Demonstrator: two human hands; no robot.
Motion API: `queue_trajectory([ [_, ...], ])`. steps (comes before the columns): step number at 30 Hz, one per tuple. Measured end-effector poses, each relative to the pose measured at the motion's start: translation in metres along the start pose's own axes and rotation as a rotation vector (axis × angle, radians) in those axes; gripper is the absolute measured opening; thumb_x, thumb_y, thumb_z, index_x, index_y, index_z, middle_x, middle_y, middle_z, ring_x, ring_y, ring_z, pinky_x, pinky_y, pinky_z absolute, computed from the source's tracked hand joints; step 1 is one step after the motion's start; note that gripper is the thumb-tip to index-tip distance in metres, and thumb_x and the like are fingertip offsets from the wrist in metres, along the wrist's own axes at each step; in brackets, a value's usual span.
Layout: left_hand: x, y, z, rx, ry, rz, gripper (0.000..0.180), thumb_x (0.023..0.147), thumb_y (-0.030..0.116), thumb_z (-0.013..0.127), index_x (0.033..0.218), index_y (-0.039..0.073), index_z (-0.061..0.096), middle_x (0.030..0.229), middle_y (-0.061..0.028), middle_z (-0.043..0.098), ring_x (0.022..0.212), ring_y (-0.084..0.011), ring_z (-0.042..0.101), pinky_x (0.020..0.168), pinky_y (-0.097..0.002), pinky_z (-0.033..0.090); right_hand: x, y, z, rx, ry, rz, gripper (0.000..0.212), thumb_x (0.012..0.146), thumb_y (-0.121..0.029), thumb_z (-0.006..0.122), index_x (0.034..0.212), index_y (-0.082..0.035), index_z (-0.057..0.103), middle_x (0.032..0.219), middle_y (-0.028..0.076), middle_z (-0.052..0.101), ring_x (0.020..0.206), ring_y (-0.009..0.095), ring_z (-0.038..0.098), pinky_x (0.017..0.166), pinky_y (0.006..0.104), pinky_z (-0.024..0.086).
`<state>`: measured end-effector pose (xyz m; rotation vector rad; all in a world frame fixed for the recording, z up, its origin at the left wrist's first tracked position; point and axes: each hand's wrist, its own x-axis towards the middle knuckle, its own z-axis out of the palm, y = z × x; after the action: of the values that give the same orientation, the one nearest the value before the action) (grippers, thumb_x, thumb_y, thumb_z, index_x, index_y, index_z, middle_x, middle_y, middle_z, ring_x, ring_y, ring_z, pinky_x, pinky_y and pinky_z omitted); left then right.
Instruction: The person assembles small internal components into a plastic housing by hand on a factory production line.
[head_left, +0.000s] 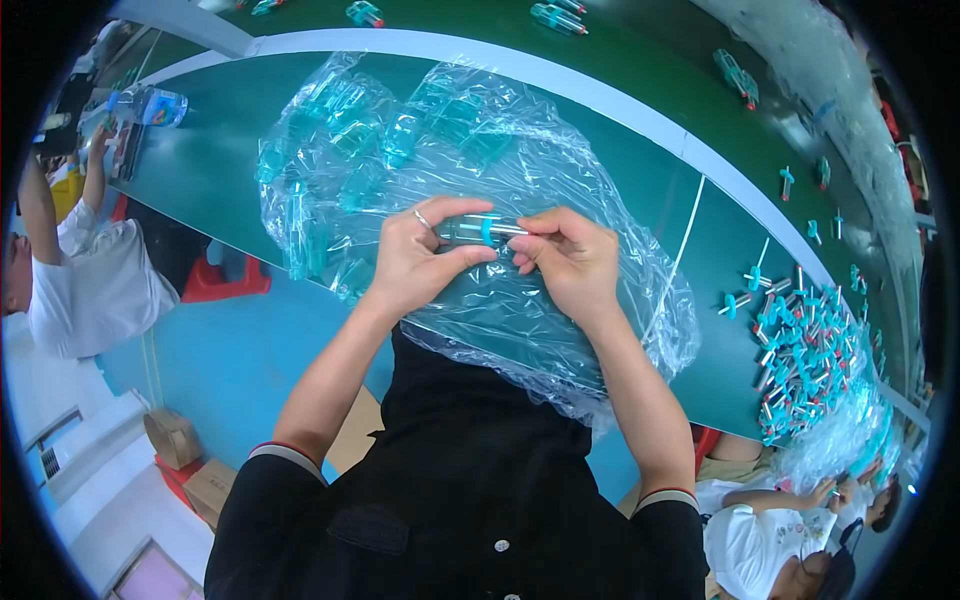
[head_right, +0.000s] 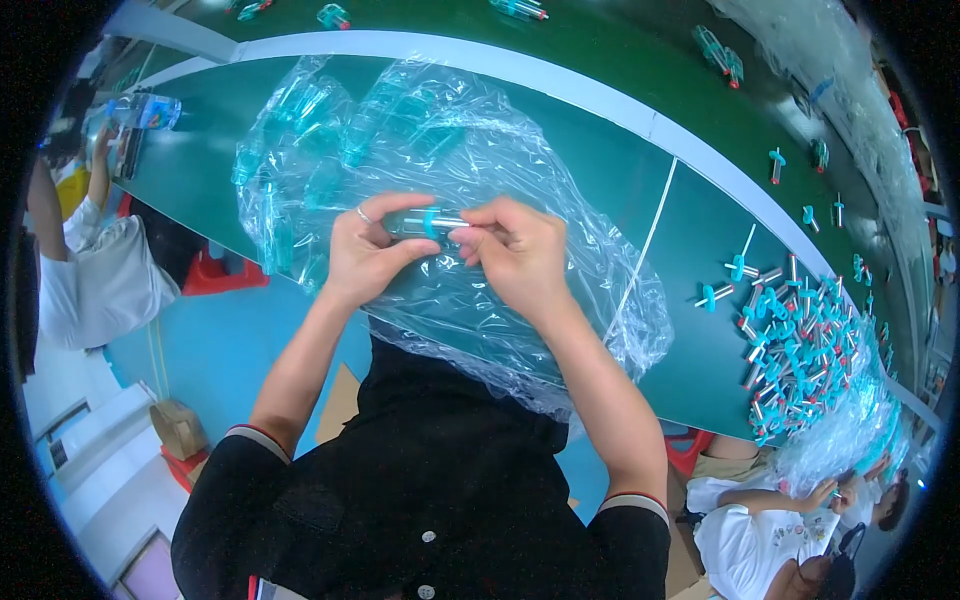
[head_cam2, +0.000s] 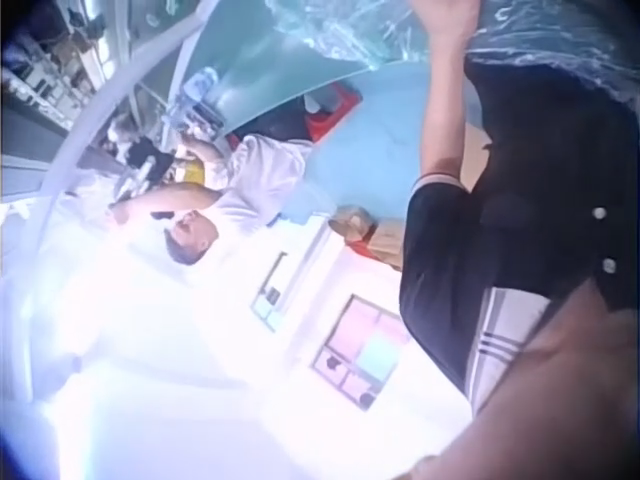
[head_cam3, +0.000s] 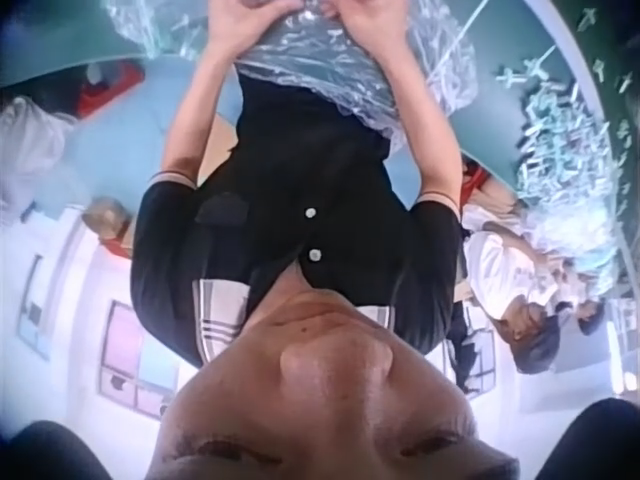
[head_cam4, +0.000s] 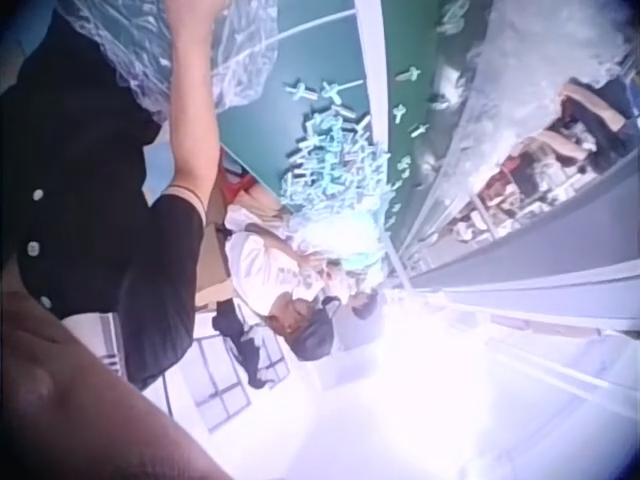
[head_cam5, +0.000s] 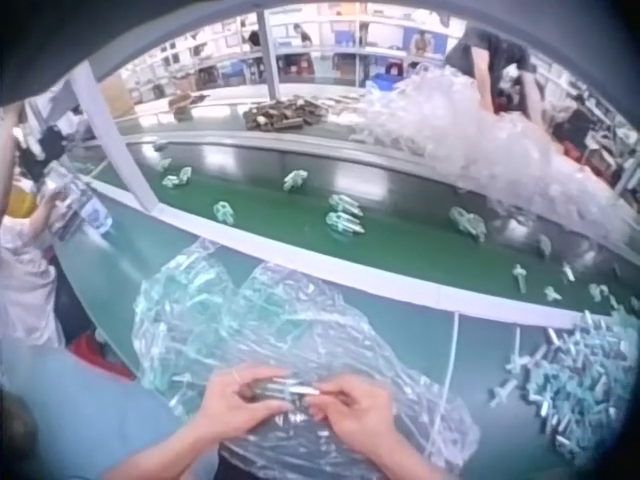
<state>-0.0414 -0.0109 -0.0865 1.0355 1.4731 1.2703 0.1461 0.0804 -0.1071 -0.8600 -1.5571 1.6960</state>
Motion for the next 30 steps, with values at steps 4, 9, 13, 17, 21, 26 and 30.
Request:
queue_trajectory([
  [4, -0.001, -0.003, 0.001, 0.042, 0.003, 0.033, 0.047, 0.078, -0.005, 0.085, 0.123, 0.003, 0.072, 0.111, -0.0074, 0.069, 0.098, -0.0128, 0.068, 0.077, -0.0273, 0.059, 0.0, 0.003, 0.001, 0.002, 0.018, -0.036, 0.007, 0.087, 0.006, 0.075, 0.093, 0.004, 0.073, 0.079, 0.01, 0.075, 0.068, 0.014, 0.074, 0.056, 0.0269, 0.06],
  [9, -0.002, 0.001, 0.0, 0.199, 0.008, 0.102, 0.048, 0.076, 0.002, 0.089, 0.122, 0.005, 0.074, 0.104, -0.0071, 0.071, 0.092, -0.0115, 0.067, 0.071, -0.0257, 0.054, -0.001, 0.001, 0.001, -0.039, 0.007, -0.057, 0.007, 0.087, 0.006, 0.075, 0.093, 0.004, 0.073, 0.08, 0.011, 0.075, 0.068, 0.015, 0.075, 0.056, 0.0269, 0.06],
  [13, 0.0, -0.007, 0.0, 0.142, 0.011, 0.131, 0.047, 0.076, 0.003, 0.089, 0.121, 0.005, 0.074, 0.102, -0.0072, 0.071, 0.089, -0.0116, 0.067, 0.069, -0.0259, 0.053, 0.0, 0.0, 0.001, -0.074, -0.007, -0.053, 0.007, 0.086, 0.005, 0.076, 0.093, 0.005, 0.073, 0.08, 0.011, 0.075, 0.067, 0.015, 0.075, 0.056, 0.0268, 0.059],
  [17, 0.0, -0.007, 0.0, 0.134, 0.018, 0.139, 0.047, 0.076, 0.004, 0.09, 0.12, 0.005, 0.075, 0.103, -0.0071, 0.071, 0.089, -0.0116, 0.067, 0.069, -0.0262, 0.054, 0.0, -0.003, 0.0, -0.084, -0.054, -0.065, 0.008, 0.09, 0.008, 0.074, 0.097, 0.007, 0.072, 0.087, 0.014, 0.074, 0.073, 0.015, 0.073, 0.06, 0.0255, 0.06],
  [21, -0.003, 0.001, 0.0, 0.245, 0.016, 0.1, 0.069, 0.076, 0.005, 0.089, 0.139, 0.008, 0.061, 0.114, -0.01, 0.071, 0.099, -0.016, 0.071, 0.075, -0.0281, 0.06, 0.003, -0.001, -0.001, 0.064, -0.078, 0.028, 0.012, 0.091, 0.004, 0.074, 0.102, 0.005, 0.069, 0.086, 0.013, 0.073, 0.072, 0.015, 0.071, 0.059, 0.0266, 0.058],
  [26, -0.043, 0.066, -0.001, -0.056, 0.182, 0.328, 0.067, 0.085, -0.004, 0.078, 0.145, 0.001, 0.05, 0.135, -0.0191, 0.061, 0.102, -0.0262, 0.072, 0.084, -0.0346, 0.064, 0.015, 0.002, -0.023, 0.635, -0.069, 0.123, 0.016, 0.097, -0.003, 0.07, 0.112, 0.003, 0.065, 0.089, 0.013, 0.072, 0.074, 0.02, 0.069, 0.061, 0.03, 0.056],
  [30, -0.068, 0.054, -0.056, 0.146, 0.433, 0.208, 0.046, 0.086, -0.004, 0.077, 0.129, -0.001, 0.06, 0.119, -0.0155, 0.065, 0.082, -0.022, 0.07, 0.072, -0.032, 0.06, 0.021, -0.004, -0.03, 0.916, 0.176, 0.136, 0.045, 0.098, -0.002, 0.066, 0.14, 0.005, 0.051, 0.132, 0.019, 0.064, 0.109, 0.029, 0.069, 0.088, 0.0356, 0.058],
])
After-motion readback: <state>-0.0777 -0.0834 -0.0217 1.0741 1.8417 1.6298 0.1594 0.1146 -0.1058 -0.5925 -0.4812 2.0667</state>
